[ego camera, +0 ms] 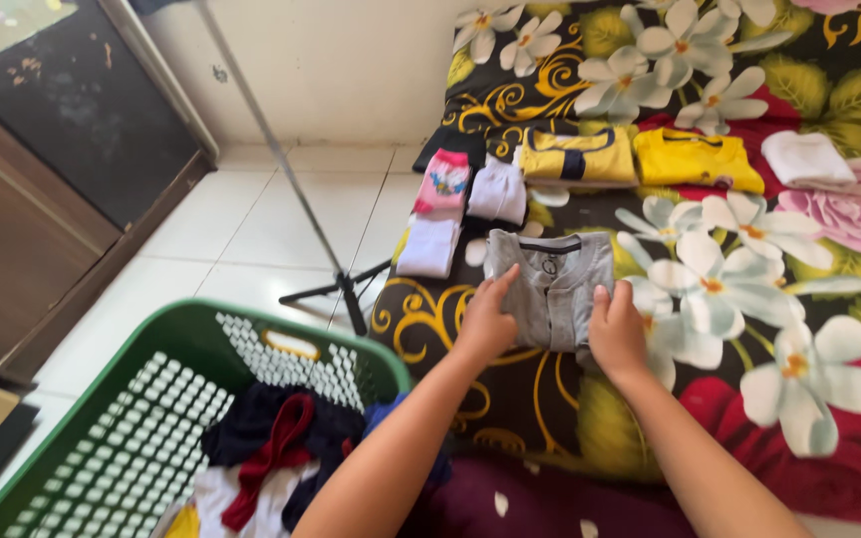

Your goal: The person folds a gray short-sleeved shirt, a dark patterned garment, and an orange garment by hand, placing each folded item on a floral-patterned bed next to other folded clothes. The person retrieves items from a green laundry basket and arranges them neatly on the bed.

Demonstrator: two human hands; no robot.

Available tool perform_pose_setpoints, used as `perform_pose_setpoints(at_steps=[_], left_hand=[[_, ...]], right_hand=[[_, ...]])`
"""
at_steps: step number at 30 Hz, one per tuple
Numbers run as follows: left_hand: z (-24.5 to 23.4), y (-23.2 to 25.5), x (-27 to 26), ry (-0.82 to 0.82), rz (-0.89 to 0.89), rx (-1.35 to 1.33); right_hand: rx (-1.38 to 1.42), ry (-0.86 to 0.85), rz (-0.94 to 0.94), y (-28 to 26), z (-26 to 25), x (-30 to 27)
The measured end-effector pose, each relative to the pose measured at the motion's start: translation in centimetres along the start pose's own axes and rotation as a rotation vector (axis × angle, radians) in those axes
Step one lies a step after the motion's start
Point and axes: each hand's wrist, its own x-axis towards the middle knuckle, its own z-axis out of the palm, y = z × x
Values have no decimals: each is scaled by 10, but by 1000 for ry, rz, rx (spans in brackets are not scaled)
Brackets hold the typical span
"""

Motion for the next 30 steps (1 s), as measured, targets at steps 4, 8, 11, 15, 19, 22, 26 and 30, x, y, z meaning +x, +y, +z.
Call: perform_pose_setpoints(at_steps=[4,8,11,15,19,22,26,30], left_hand=[[15,11,39,23,71,90],[42,15,88,52,155,88],[63,13,130,61,213,104],[96,9,188,53,221,91],[147,12,245,39,202,-18],[191,10,294,33,183,-53],[260,7,347,78,183,-87],[307,8,384,195,160,-134]], right_hand=[[155,71,0,-6,-9,35],[261,99,-66,2,-16,77],[234,143,-113,19,-13,115],[155,196,-101,52,-13,173],[50,296,-192,91,-26,235],[-13,346,-258,121,-43,285],[-56,386,-260,158,-64,339],[-53,434,-291,172,-82,378]])
